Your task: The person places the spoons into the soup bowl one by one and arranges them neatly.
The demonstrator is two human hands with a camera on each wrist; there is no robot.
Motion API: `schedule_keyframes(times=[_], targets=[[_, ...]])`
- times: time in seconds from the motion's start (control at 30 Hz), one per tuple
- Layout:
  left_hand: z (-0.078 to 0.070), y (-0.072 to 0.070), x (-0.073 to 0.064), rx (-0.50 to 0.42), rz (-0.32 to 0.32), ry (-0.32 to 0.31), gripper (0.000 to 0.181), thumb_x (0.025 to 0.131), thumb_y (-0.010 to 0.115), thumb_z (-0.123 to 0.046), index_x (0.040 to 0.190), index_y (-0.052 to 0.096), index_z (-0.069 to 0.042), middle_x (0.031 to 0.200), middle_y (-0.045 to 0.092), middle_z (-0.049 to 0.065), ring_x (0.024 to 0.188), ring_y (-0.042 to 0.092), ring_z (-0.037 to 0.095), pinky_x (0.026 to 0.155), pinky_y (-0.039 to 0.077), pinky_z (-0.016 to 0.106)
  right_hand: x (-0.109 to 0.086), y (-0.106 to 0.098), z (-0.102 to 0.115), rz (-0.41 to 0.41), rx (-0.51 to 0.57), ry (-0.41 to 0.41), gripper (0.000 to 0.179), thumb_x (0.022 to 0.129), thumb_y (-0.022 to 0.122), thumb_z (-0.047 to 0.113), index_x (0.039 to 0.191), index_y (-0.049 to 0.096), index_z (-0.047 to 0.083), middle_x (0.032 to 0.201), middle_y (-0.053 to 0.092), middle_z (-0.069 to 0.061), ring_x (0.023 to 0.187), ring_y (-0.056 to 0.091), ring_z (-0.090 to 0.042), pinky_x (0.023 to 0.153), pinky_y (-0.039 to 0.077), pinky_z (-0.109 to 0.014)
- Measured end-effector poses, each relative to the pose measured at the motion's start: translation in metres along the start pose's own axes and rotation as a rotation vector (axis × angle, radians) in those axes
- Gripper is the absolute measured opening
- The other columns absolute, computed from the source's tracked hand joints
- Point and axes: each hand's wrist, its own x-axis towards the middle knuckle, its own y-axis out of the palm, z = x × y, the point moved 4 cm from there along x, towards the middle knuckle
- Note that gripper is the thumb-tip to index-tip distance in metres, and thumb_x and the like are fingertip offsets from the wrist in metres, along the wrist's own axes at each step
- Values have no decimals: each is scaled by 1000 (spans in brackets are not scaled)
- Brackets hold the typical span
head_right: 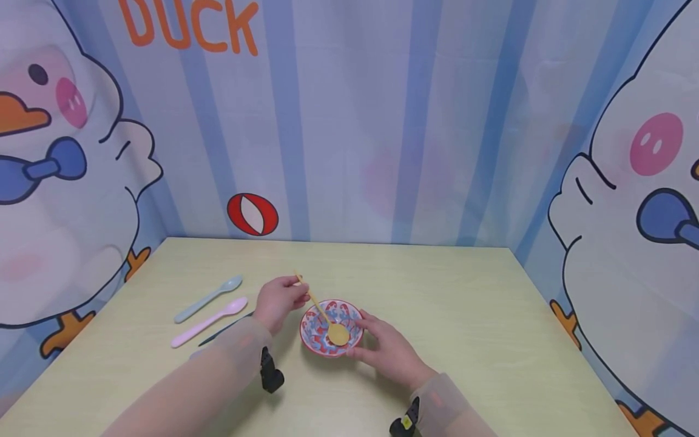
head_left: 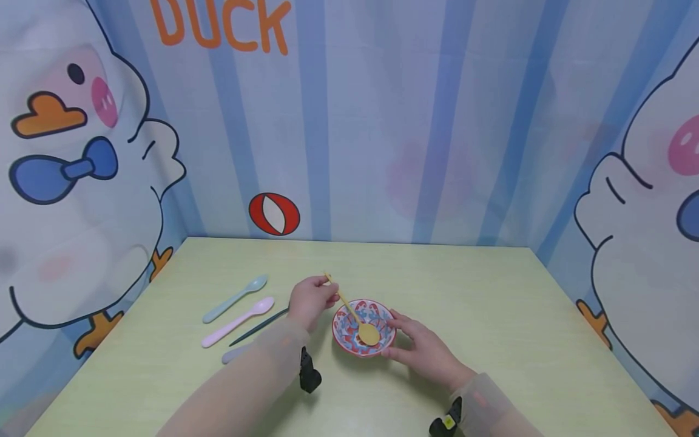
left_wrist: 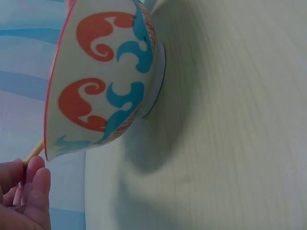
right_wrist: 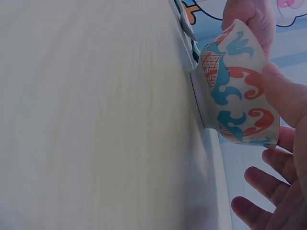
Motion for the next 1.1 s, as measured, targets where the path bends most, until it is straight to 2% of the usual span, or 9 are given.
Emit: schedule_keyframes(times=[0.33, 0.67, 1.0, 1.1], targets=[[-5, 7, 3, 56, 18, -13, 43, 93, 65, -17, 132, 55, -2, 102, 68, 10, 82, 66, 16, 77, 55, 28, 0, 0, 0, 0, 4, -2, 70, 81, 73, 46, 135, 53, 7, 152, 36, -5, 138, 32, -33, 109, 28, -52], [-5, 11, 3, 54, 58, -16, 42, 94, 63, -16, 133, 55, -2, 101, 68, 11, 84, 66, 17, 81, 54, 31, 0, 0, -1, 4, 10, 2, 71, 81, 73, 47, 136, 52, 8, 152, 36, -5, 138, 31, -33, 109, 28, -52], [3, 4, 3, 72, 50, 2, 36, 95, 62, -19, 127, 58, -4, 109, 66, 14, 84, 66, 20, 74, 56, 30, 0, 0, 0, -2, 2, 0, 70, 81, 73, 46, 136, 53, 7, 152, 37, -4, 138, 32, -33, 109, 28, -52], [4, 1, 2, 78, 64, 7, 37, 95, 62, -20, 128, 57, -4, 112, 65, 16, 84, 66, 20, 74, 56, 30, 0, 0, 0, -2, 1, 0, 71, 81, 73, 46, 136, 53, 7, 152, 36, -4, 138, 33, -33, 108, 29, -53]])
